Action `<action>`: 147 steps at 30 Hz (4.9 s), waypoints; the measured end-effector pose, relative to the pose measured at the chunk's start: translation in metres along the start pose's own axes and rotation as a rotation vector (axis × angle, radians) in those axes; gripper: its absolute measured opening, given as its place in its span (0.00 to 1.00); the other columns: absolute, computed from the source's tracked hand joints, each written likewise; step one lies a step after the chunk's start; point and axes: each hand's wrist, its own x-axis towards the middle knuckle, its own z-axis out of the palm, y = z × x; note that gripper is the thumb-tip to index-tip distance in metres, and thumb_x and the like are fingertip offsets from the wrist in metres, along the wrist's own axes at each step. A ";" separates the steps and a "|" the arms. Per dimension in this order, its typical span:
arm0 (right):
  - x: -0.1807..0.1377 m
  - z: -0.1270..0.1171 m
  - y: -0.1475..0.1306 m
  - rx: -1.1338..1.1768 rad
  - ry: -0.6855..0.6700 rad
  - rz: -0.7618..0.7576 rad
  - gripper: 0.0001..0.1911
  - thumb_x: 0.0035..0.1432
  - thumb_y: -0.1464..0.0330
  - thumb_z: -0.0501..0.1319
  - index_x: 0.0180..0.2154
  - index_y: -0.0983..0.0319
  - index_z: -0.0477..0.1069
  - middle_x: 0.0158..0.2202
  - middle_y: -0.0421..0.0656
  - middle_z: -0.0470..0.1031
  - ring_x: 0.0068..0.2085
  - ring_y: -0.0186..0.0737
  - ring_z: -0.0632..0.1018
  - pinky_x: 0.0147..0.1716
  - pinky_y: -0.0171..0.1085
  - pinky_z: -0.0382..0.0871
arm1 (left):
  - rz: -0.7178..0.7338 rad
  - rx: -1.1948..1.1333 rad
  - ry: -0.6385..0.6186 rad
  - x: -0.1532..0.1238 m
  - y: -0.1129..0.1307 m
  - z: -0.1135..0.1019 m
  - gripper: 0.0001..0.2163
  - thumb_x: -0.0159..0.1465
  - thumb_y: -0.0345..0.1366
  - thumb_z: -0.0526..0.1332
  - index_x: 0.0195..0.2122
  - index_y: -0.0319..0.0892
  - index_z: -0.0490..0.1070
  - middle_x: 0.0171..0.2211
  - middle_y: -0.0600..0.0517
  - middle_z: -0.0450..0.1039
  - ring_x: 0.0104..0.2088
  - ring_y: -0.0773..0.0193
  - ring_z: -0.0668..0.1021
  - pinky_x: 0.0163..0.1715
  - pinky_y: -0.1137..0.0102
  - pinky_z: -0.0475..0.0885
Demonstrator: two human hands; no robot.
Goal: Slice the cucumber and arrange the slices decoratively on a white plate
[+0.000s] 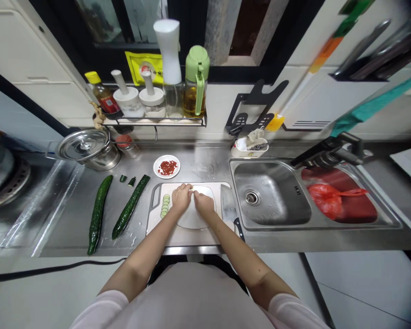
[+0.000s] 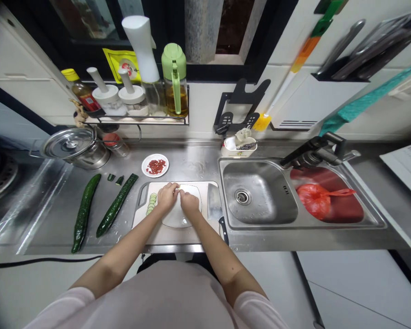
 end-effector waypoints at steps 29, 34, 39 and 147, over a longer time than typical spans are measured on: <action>-0.011 -0.006 0.001 -0.057 0.009 -0.026 0.20 0.70 0.66 0.42 0.57 0.56 0.65 0.44 0.47 0.77 0.40 0.41 0.78 0.36 0.35 0.65 | 0.022 0.026 0.001 -0.001 -0.001 0.000 0.10 0.68 0.38 0.53 0.47 0.48 0.71 0.45 0.49 0.74 0.45 0.58 0.74 0.44 0.65 0.64; -0.011 -0.006 0.004 -0.067 -0.007 -0.034 0.22 0.69 0.66 0.43 0.61 0.54 0.61 0.44 0.47 0.77 0.40 0.41 0.79 0.37 0.35 0.66 | 0.022 0.036 0.000 -0.001 0.000 0.000 0.10 0.68 0.38 0.54 0.46 0.48 0.71 0.44 0.49 0.74 0.45 0.58 0.74 0.43 0.66 0.64; -0.010 -0.007 0.005 -0.077 -0.010 -0.037 0.22 0.70 0.66 0.42 0.60 0.54 0.62 0.44 0.48 0.77 0.40 0.42 0.79 0.38 0.36 0.66 | 0.017 0.033 -0.001 0.000 -0.002 0.003 0.10 0.68 0.38 0.54 0.46 0.48 0.72 0.44 0.49 0.73 0.45 0.58 0.74 0.43 0.66 0.64; -0.082 -0.063 -0.015 1.012 0.319 -0.453 0.10 0.59 0.62 0.59 0.32 0.61 0.75 0.31 0.41 0.73 0.34 0.35 0.72 0.31 0.32 0.63 | -0.467 -1.557 -0.398 -0.109 0.005 -0.076 0.17 0.50 0.47 0.69 0.32 0.39 0.70 0.22 0.57 0.66 0.18 0.77 0.65 0.16 0.79 0.49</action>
